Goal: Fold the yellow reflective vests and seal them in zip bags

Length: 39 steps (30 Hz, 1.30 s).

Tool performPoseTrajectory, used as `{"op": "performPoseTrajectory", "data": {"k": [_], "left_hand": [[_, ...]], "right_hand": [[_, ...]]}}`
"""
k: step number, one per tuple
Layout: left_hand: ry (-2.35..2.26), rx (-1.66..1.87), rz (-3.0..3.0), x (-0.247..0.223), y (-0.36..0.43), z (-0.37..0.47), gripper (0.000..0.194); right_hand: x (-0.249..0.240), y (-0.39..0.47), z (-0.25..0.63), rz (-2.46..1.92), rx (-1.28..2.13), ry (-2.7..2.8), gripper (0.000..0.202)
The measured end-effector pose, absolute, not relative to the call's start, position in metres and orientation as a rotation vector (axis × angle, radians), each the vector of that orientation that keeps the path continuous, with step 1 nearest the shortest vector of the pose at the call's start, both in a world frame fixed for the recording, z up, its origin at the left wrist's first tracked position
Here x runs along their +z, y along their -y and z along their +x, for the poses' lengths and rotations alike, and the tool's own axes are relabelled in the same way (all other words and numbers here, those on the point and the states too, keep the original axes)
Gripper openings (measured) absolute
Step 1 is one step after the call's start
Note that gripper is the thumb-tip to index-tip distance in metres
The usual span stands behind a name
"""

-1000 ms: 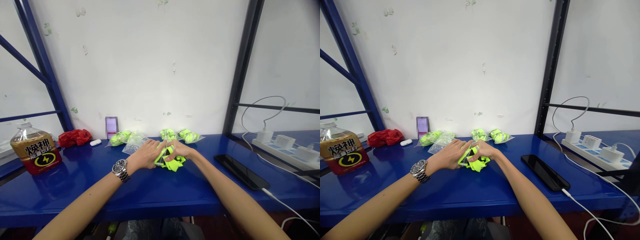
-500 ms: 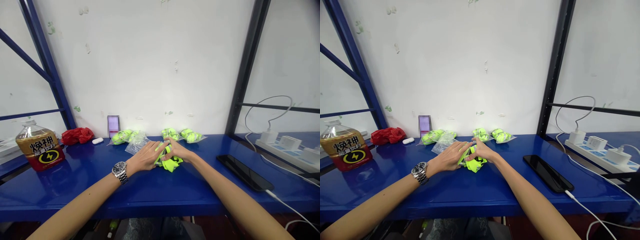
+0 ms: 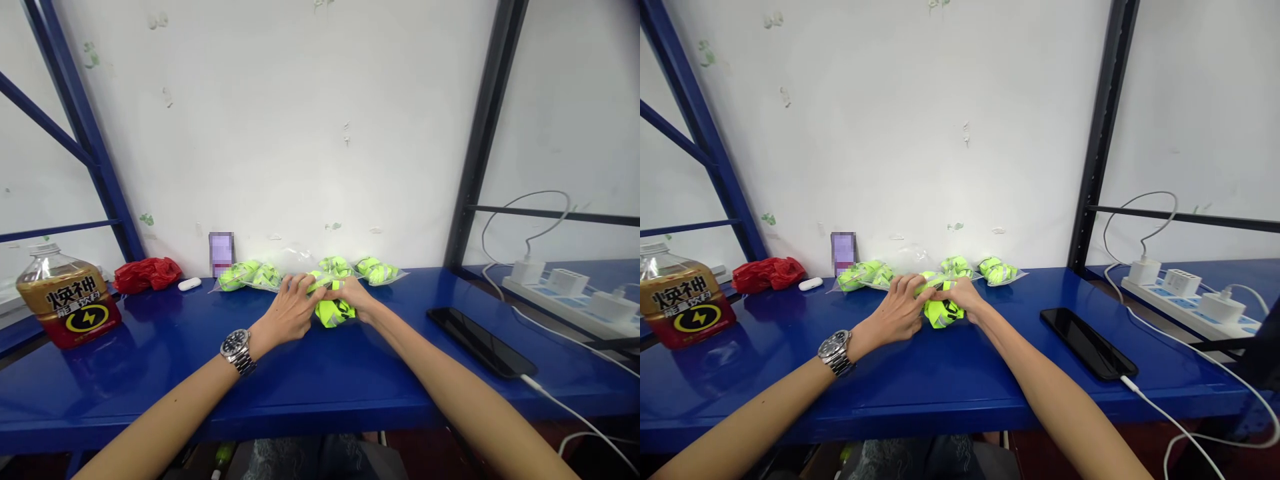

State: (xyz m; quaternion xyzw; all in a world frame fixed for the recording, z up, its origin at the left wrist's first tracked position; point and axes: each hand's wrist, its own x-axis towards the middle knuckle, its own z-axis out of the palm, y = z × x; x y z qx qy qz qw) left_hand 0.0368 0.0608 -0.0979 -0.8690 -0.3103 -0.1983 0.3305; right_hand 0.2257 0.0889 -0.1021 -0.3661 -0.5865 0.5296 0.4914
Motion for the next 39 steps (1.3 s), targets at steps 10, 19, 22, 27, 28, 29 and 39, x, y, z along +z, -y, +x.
{"op": "performPoseTrajectory", "data": {"k": [10,19,22,27,28,29,39], "left_hand": [[1.129,-1.030,-2.413,-0.104,-0.069,0.043,0.016],[0.988,-0.812,-2.408,-0.106,-0.075,0.040,0.024],[0.953,-0.770,-2.376,-0.102,-0.078,0.041,0.023],[0.893,-0.675,-2.368,-0.098,-0.081,0.043,0.014],[0.900,-0.677,-2.389,-0.099,-0.080,0.044,0.013],[0.909,-0.690,-2.421,-0.101,-0.079,0.044,0.013],[0.876,-1.179,-2.572,-0.116,-0.070,0.053,0.016]], "right_hand": [[-0.095,-0.086,0.227,-0.831,1.362,1.197,0.045],[-0.091,-0.085,0.219,-0.833,1.352,1.085,0.040],[-0.088,-0.082,0.219,-0.842,1.352,1.050,0.042],[-0.091,-0.083,0.219,-0.852,1.333,1.014,0.038],[-0.092,-0.084,0.219,-0.859,1.323,1.002,0.037],[-0.093,-0.085,0.219,-0.862,1.313,0.989,0.036],[-0.090,-0.084,0.221,-0.813,1.317,0.960,0.031]]}}
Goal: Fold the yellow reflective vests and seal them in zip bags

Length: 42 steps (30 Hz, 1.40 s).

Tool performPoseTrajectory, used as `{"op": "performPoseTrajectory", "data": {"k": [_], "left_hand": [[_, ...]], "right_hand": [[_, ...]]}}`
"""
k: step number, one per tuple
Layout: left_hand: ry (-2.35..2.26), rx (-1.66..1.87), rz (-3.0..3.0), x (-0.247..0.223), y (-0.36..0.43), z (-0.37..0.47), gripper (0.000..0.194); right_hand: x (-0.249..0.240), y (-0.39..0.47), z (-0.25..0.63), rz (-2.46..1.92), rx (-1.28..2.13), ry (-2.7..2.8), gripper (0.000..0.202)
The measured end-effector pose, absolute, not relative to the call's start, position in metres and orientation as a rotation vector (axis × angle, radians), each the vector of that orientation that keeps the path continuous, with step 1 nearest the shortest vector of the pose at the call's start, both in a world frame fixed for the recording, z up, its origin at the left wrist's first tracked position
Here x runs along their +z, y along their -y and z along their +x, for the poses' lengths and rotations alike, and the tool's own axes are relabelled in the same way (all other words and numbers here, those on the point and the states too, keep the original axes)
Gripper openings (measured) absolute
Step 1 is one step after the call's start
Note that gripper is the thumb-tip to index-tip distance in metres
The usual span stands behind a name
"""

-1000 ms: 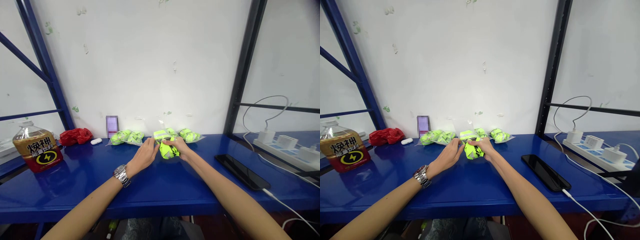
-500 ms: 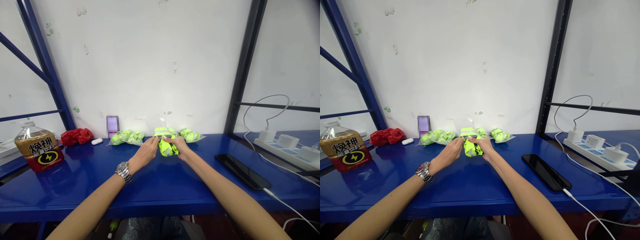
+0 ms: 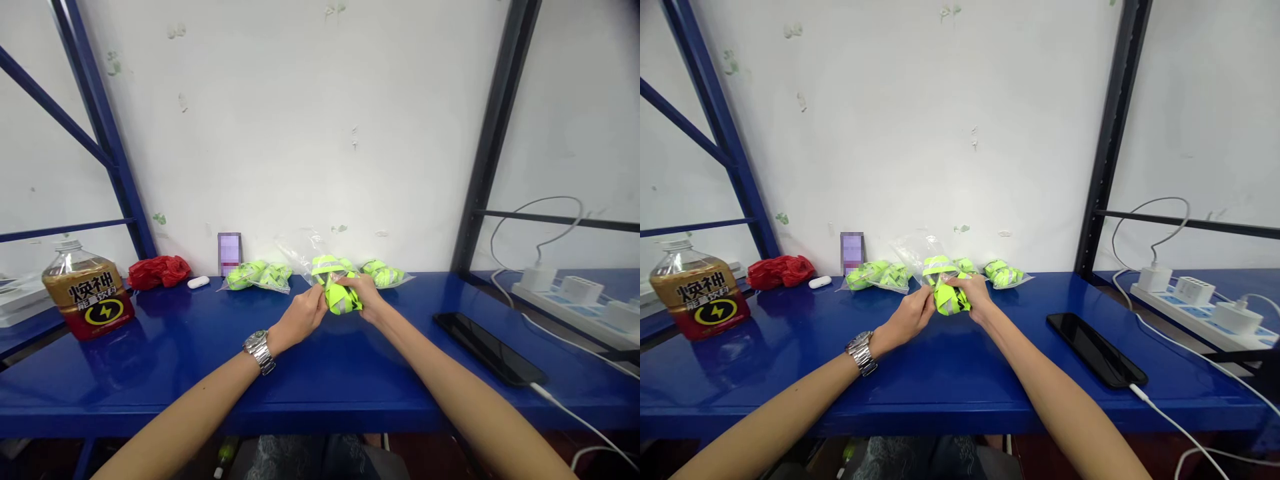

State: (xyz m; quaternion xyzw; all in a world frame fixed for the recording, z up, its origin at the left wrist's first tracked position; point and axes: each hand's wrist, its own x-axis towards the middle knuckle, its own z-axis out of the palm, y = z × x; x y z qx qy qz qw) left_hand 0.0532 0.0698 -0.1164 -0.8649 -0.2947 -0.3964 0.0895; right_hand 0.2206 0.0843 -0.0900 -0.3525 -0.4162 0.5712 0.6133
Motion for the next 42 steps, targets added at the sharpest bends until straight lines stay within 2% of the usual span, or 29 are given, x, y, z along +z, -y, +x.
{"op": "performPoseTrajectory", "data": {"k": [6,12,20,28,37,42], "left_hand": [[1.033,-1.393,-2.405,-0.112,-0.071,0.048,0.013],[0.892,-1.409,-2.466,-0.104,-0.075,0.044,0.022],[0.821,-1.358,-2.478,-0.095,-0.082,0.033,0.013],[0.863,-1.119,-2.446,-0.107,-0.082,0.027,0.016],[1.114,-1.416,-2.650,-0.130,-0.060,0.051,0.012],[1.057,-1.255,-2.521,-0.128,-0.053,0.061,0.014]], "right_hand": [[-0.081,-0.082,0.233,-0.742,1.574,0.947,0.022],[-0.080,-0.078,0.232,-0.687,1.634,1.041,0.018],[-0.080,-0.075,0.229,-0.769,1.704,1.029,0.015],[-0.076,-0.076,0.229,-0.813,1.716,1.035,0.014],[-0.083,-0.081,0.220,-0.793,1.627,0.880,0.012],[-0.101,-0.086,0.208,-0.690,1.406,0.849,0.021]]}}
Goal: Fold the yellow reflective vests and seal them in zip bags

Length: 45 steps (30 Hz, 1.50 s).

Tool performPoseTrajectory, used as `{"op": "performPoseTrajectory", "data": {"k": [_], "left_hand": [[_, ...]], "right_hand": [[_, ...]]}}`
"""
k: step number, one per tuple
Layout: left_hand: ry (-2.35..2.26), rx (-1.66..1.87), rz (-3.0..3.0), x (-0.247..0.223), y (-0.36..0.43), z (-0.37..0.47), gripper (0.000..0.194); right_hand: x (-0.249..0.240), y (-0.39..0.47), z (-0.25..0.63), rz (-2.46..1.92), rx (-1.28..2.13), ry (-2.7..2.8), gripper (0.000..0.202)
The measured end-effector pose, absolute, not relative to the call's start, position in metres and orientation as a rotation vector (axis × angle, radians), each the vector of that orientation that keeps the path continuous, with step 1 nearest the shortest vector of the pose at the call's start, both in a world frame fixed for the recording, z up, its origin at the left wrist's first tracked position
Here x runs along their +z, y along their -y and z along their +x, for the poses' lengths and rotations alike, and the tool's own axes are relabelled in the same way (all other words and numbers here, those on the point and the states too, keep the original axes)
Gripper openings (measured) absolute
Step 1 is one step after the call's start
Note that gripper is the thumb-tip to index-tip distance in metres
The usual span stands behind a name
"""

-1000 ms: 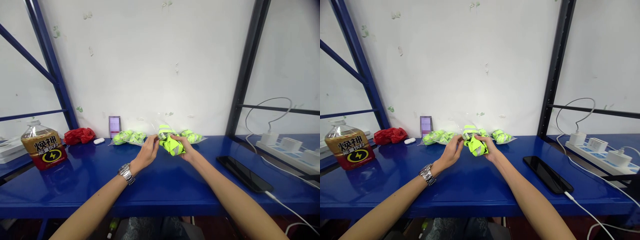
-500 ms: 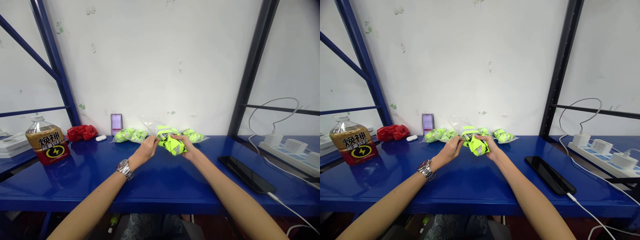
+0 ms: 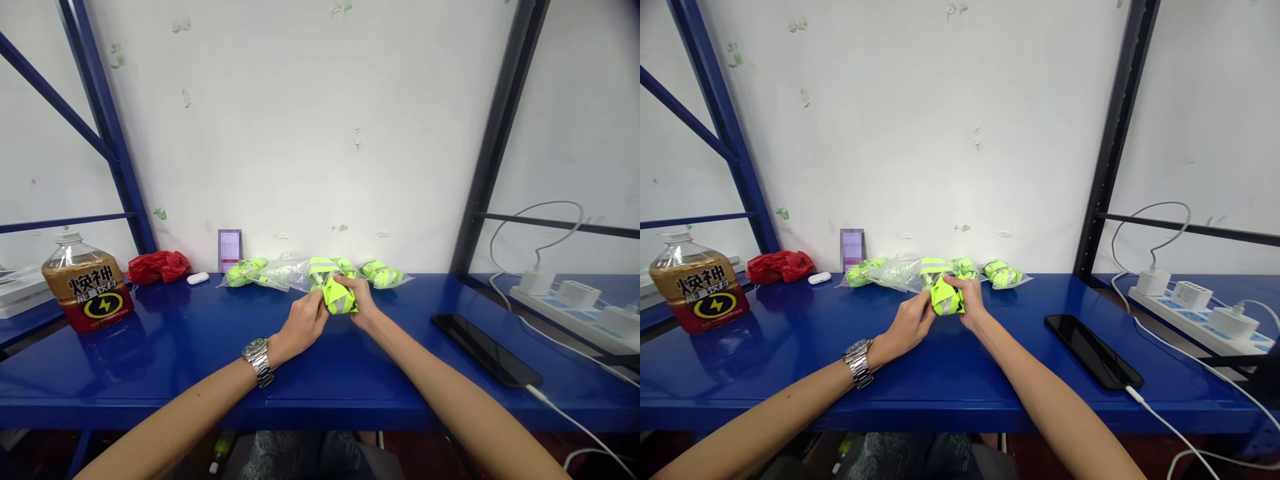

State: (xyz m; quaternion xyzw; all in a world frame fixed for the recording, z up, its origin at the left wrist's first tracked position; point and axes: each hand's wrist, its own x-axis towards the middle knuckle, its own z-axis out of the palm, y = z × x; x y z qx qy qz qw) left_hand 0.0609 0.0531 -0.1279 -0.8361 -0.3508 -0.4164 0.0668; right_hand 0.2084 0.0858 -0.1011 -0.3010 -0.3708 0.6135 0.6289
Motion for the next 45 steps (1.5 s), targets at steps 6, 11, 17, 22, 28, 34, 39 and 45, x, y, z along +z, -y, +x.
{"op": "performPoseTrajectory", "data": {"k": [6,11,17,22,28,34,39,45], "left_hand": [[1.026,-0.713,-2.444,-0.118,-0.049,0.041,0.022],[0.888,-0.645,-2.224,-0.083,-0.045,0.026,0.027],[0.819,-0.384,-2.304,-0.069,-0.058,0.022,0.071],[0.852,-0.323,-2.320,-0.085,-0.059,0.031,0.040],[0.788,-0.397,-2.369,-0.093,-0.055,0.046,0.031],[0.765,-0.534,-2.386,-0.101,-0.060,0.043,0.037],[0.768,-0.654,-2.329,-0.107,-0.068,0.037,0.045],[0.758,-0.722,-2.262,-0.111,-0.071,0.033,0.042]], "right_hand": [[-0.108,-0.090,0.220,-0.793,1.222,1.195,0.032],[-0.101,-0.091,0.232,-1.010,0.778,1.607,0.035],[-0.098,-0.080,0.227,-1.070,0.579,1.913,0.056],[-0.100,-0.073,0.223,-0.992,0.518,2.016,0.086],[-0.102,-0.071,0.218,-0.902,0.484,2.065,0.089],[-0.100,-0.069,0.218,-1.022,0.525,2.043,0.081],[-0.097,-0.064,0.215,-1.079,0.610,1.987,0.068],[-0.096,-0.066,0.208,-1.192,0.387,1.921,0.072]]}}
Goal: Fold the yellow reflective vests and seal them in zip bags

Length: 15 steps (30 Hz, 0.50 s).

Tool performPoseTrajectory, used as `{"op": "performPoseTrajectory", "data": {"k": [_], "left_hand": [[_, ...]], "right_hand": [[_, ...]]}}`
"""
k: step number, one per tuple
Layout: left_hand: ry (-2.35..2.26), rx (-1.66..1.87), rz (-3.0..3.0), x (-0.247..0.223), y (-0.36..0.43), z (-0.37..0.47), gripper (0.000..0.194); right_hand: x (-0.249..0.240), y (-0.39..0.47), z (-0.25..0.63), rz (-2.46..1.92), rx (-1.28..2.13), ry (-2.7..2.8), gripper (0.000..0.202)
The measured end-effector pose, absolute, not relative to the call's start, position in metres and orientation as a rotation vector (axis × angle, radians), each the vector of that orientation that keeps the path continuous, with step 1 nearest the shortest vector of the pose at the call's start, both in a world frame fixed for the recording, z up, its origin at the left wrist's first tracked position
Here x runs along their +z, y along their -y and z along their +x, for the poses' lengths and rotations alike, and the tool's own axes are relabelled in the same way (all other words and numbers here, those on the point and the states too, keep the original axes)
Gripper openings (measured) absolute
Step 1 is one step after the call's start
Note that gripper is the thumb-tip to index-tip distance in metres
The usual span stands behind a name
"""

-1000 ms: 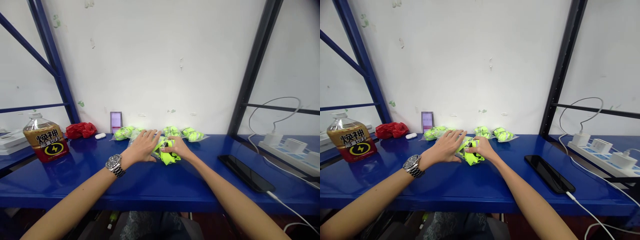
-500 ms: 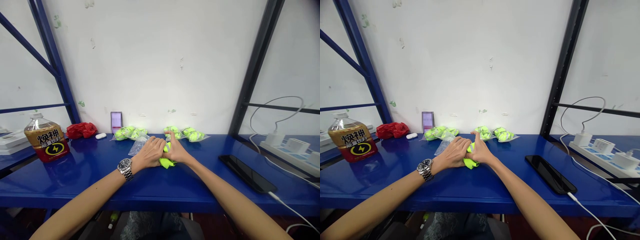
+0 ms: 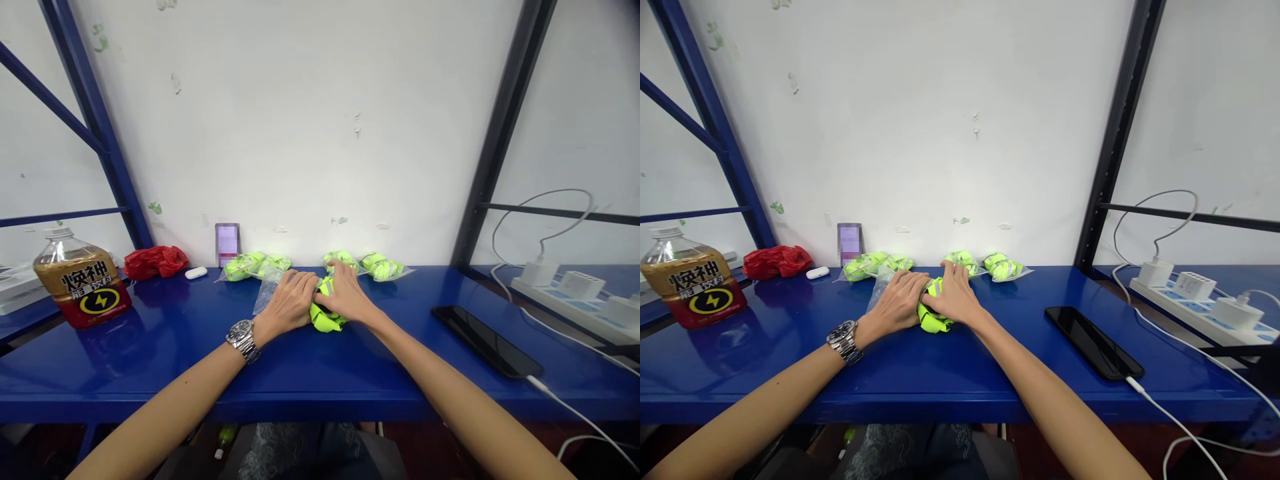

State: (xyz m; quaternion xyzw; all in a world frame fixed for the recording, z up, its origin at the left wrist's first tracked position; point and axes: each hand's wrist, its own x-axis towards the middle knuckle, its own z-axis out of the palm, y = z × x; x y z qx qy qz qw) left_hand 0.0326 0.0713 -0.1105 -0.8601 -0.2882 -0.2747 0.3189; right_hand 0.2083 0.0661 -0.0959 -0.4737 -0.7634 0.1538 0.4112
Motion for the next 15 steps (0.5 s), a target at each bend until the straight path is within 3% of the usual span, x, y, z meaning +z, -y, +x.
{"op": "performPoseTrajectory", "data": {"k": [5,12,15], "left_hand": [[0.748,-0.661,-2.335,-0.111,-0.068,0.036,0.047],[0.732,-0.604,-2.298,-0.111,-0.064,0.046,0.058],[0.698,-0.570,-2.298,-0.112,-0.063,0.050,0.056]], "right_hand": [[-0.093,-0.069,0.211,-1.114,0.722,2.003,0.063],[-0.108,-0.081,0.203,-1.122,0.465,1.936,0.020],[-0.113,-0.082,0.199,-1.256,0.327,1.876,0.016]]}}
